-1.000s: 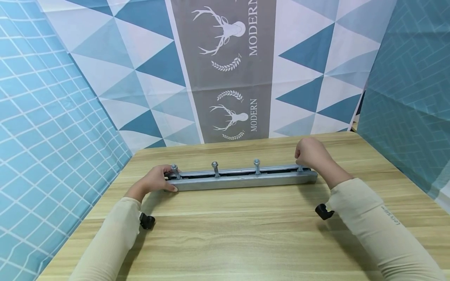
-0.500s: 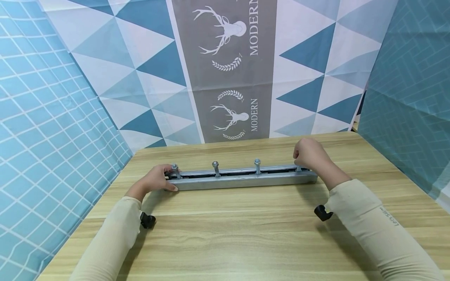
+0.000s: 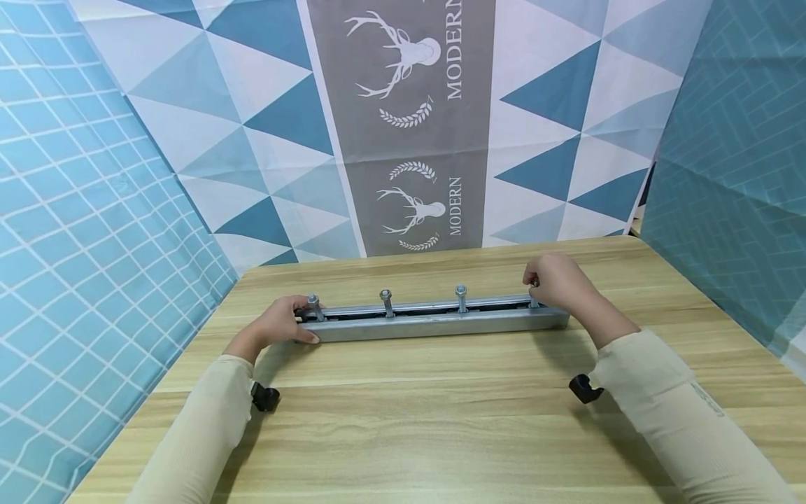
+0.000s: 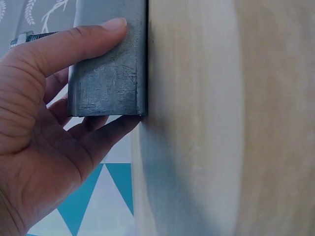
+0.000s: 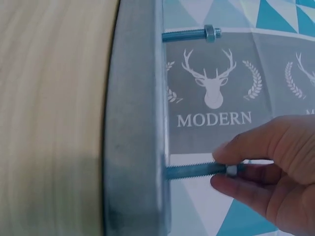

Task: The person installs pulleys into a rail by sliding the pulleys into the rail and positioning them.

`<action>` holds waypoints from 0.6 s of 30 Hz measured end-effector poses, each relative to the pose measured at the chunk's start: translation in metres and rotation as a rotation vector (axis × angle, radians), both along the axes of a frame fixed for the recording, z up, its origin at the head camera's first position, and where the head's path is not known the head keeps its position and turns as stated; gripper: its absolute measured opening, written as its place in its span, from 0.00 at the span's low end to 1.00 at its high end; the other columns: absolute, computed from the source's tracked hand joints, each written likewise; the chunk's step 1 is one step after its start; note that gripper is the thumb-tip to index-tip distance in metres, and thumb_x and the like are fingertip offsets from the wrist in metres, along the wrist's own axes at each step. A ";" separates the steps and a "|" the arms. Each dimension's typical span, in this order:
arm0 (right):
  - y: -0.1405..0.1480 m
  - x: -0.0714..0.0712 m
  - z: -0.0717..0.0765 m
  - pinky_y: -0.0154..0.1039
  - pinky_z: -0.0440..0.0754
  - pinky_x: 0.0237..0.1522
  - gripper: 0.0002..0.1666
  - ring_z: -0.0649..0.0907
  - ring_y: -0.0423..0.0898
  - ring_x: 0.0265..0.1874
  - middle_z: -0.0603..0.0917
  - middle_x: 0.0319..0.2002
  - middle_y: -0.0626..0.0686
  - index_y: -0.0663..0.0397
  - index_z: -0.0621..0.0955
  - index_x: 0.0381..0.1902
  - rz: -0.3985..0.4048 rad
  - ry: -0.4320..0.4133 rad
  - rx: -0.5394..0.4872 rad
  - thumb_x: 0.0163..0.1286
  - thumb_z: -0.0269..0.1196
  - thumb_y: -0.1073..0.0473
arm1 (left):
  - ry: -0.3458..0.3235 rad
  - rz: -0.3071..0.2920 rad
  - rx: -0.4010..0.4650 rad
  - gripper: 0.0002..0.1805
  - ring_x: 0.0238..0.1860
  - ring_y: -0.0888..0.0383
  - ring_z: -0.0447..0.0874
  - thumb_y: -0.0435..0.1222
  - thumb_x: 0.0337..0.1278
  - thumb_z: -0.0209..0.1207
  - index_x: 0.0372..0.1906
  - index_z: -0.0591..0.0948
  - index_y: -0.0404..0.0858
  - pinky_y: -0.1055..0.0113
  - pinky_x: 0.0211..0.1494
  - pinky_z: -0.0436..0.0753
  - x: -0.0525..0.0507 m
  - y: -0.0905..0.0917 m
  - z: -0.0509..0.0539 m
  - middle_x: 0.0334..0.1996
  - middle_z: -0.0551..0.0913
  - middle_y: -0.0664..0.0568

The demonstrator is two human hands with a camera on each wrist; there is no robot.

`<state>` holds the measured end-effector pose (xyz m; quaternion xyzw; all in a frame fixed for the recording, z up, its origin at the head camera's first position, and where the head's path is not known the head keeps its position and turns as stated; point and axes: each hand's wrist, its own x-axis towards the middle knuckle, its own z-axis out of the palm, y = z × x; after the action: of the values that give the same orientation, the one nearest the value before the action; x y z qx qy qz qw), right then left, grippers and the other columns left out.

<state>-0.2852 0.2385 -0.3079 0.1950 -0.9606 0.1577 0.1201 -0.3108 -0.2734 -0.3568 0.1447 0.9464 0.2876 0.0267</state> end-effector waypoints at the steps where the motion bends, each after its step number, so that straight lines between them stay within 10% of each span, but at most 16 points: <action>1: 0.001 0.000 -0.002 0.51 0.79 0.33 0.05 0.80 0.48 0.27 0.84 0.29 0.55 0.65 0.85 0.33 0.005 0.008 -0.006 0.58 0.64 0.71 | -0.004 0.004 0.004 0.27 0.41 0.51 0.76 0.34 0.31 0.80 0.44 0.82 0.39 0.53 0.48 0.75 0.000 0.000 0.000 0.44 0.82 0.48; 18: 0.012 0.010 -0.021 0.55 0.81 0.40 0.09 0.82 0.58 0.39 0.84 0.40 0.62 0.66 0.84 0.40 0.081 0.098 -0.131 0.61 0.65 0.70 | 0.069 -0.066 -0.032 0.32 0.51 0.45 0.77 0.37 0.41 0.76 0.56 0.79 0.33 0.48 0.54 0.75 0.014 -0.010 -0.009 0.50 0.81 0.42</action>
<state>-0.2750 0.2504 -0.3293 0.2329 -0.9325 0.2150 0.1730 -0.2965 -0.2830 -0.3658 0.1853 0.9459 0.2662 0.0060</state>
